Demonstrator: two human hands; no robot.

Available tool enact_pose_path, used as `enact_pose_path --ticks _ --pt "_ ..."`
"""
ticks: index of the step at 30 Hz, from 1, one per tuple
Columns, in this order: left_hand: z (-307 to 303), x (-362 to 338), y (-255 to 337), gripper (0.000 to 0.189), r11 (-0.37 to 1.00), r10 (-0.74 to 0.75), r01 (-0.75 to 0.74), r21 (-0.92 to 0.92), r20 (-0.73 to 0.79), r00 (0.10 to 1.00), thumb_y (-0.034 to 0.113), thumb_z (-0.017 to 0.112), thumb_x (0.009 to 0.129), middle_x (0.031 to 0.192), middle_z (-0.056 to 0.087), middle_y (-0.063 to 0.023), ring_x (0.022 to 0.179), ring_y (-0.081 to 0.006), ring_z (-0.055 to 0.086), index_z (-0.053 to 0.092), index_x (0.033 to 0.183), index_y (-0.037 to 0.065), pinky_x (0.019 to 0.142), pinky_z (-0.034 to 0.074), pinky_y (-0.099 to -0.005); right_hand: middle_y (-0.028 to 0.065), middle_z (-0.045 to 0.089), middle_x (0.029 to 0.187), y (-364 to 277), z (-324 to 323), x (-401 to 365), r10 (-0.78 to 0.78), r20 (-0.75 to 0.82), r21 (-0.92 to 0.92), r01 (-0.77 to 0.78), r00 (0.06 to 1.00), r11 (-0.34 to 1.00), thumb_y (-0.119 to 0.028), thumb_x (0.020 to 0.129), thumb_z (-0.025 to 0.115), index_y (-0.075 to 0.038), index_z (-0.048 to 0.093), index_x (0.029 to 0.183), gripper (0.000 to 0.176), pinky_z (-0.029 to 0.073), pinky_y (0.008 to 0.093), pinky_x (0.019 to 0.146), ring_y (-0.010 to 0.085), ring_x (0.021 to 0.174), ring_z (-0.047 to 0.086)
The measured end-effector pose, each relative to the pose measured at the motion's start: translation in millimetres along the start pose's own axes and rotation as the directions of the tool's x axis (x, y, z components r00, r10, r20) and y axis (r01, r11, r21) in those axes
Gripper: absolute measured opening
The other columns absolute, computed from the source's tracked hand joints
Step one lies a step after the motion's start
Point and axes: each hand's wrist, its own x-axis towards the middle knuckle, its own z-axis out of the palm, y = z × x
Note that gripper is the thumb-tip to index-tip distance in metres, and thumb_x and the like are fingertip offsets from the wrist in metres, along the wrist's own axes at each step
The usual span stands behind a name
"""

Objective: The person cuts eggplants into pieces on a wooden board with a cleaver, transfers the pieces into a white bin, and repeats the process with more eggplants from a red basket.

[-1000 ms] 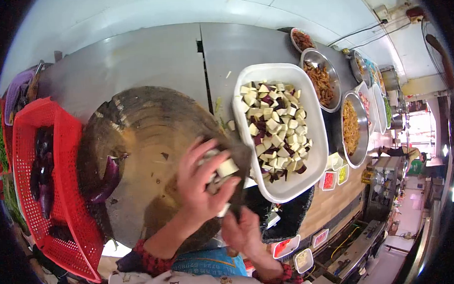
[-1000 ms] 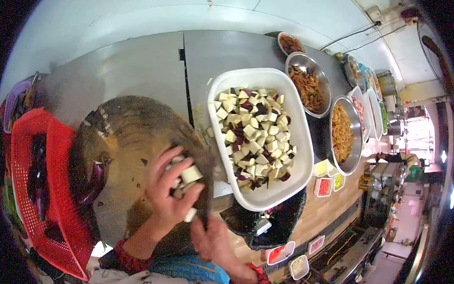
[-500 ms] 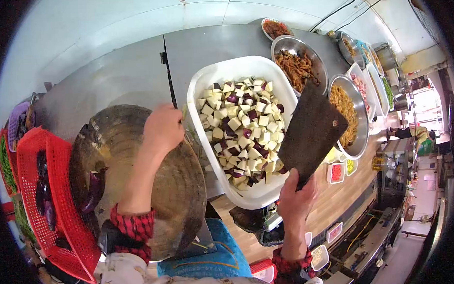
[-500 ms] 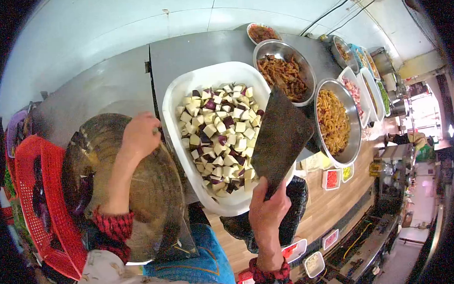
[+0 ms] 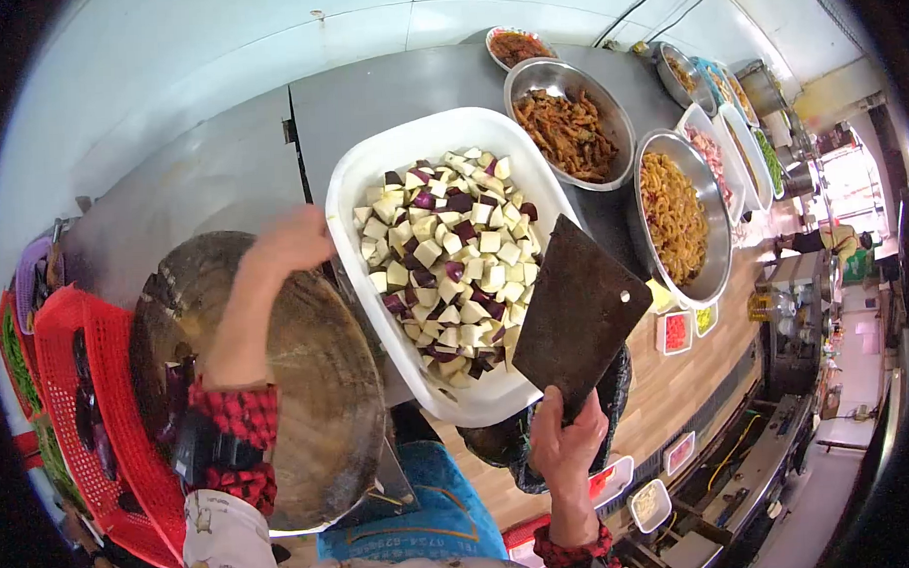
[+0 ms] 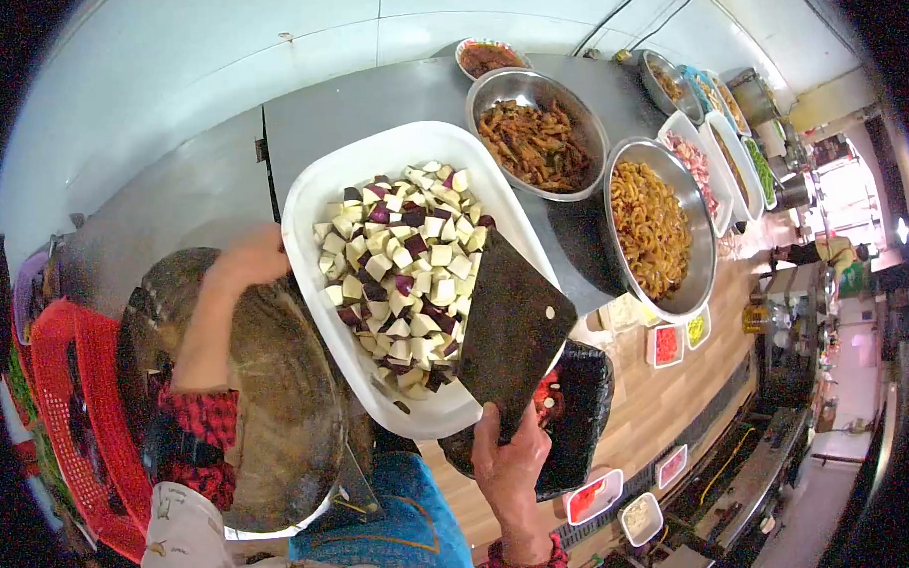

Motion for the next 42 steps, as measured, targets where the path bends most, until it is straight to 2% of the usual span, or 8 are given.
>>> enact_pose_path --ticks 5,7,11,13,18,31,35,42 --pt "-58 -60 12 0.027 0.978 -0.183 0.142 -0.155 -0.297 0.937 0.028 0.066 0.081 0.084 0.065 -0.0173 0.072 -0.0354 0.06 0.061 0.084 0.001 0.068 0.047 -0.0412 0.0065 0.058 0.059 -9 -9 -8 0.243 0.002 0.186 -0.239 0.97 0.953 -0.004 0.088 0.055 0.002 0.059 0.1 0.014 0.044 0.0289 0.048 0.0145 0.047 0.055" --pt "-61 -87 38 0.024 0.865 0.083 -0.232 -0.444 -0.331 0.94 0.026 0.066 0.08 0.09 0.065 -0.0137 0.088 -0.0334 0.06 0.062 0.083 0.003 0.078 0.048 -0.0414 0.0062 0.058 0.058 10 -7 -8 0.126 -0.038 0.11 -0.121 0.991 0.986 -0.005 0.088 0.055 0.002 0.059 0.1 0.014 0.043 0.0289 0.047 0.0142 0.047 0.054" --pt "-43 -117 39 0.021 0.983 0.14 -0.177 -0.035 -0.473 0.87 0.02 0.07 0.077 0.093 0.064 -0.0131 0.088 -0.0331 0.06 0.062 0.086 0.002 0.074 0.048 -0.039 0.0081 0.06 0.063 11 -11 -15 0.135 -0.027 0.089 -0.132 0.99 0.987 -0.008 0.088 0.056 0.002 0.059 0.1 0.016 0.044 0.0309 0.049 0.0163 0.049 0.055" --pt "-34 -138 51 0.026 0.932 0.308 -0.299 0.204 -0.012 0.951 0.021 0.069 0.079 0.107 0.063 -0.0128 0.107 -0.032 0.057 0.064 0.099 0.006 0.088 0.046 -0.0441 0.0083 0.06 0.063 17 -10 -20 0.117 -0.026 0.07 -0.115 0.993 0.991 -0.008 0.088 0.056 0.002 0.059 0.1 0.016 0.044 0.0309 0.05 0.0165 0.049 0.056" --pt "59 -154 64 0.042 0.776 0.539 -0.557 0.295 0.149 0.829 0.024 0.061 0.083 0.139 0.048 -0.0136 0.137 -0.0288 0.034 0.061 0.122 0.011 0.113 0.014 -0.0586 0.0043 0.055 0.054 -4 -9 -25 0.198 0.058 0.167 -0.205 0.979 0.964 -0.008 0.09 0.056 -0.001 0.056 0.092 0.008 0.043 0.0285 0.044 0.0121 0.043 0.053" --pt "52 -176 74 0.042 0.79 0.531 -0.516 0.331 0.049 0.846 0.023 0.054 0.088 0.134 0.049 -0.016 0.129 -0.0343 0.041 0.058 0.125 0.006 0.113 0.02 -0.0539 0.013 0.062 0.064 16 -18 -43 0.123 0.031 0.062 -0.125 0.992 0.99 -0.01 0.088 0.058 0.001 0.058 0.097 0.014 0.049 0.0353 0.054 0.0234 0.054 0.063" --pt "4 -212 80 0.036 0.896 0.444 -0.444 0.027 -0.045 0.895 0.022 0.065 0.084 0.133 0.046 -0.0182 0.126 -0.037 0.043 0.064 0.116 0.007 0.111 0.026 -0.0546 0.0153 0.063 0.07 23 -19 -48 0.14 0.039 0.026 -0.141 0.989 0.99 -0.009 0.087 0.058 0.002 0.059 0.099 0.016 0.05 0.0376 0.059 0.0276 0.06 0.065" --pt "-12 -207 83 0.039 0.75 0.582 -0.647 -0.134 -0.331 0.743 0.015 0.071 0.079 0.146 0.037 -0.0196 0.134 -0.0407 0.036 0.065 0.117 0.015 0.108 0.033 -0.0541 0.0011 0.054 0.06 2 -2 -53 0.209 0.059 0.299 -0.217 0.976 0.929 -0.008 0.091 0.056 0.002 0.056 0.095 0.01 0.038 0.0244 0.041 0.0075 0.046 0.049"
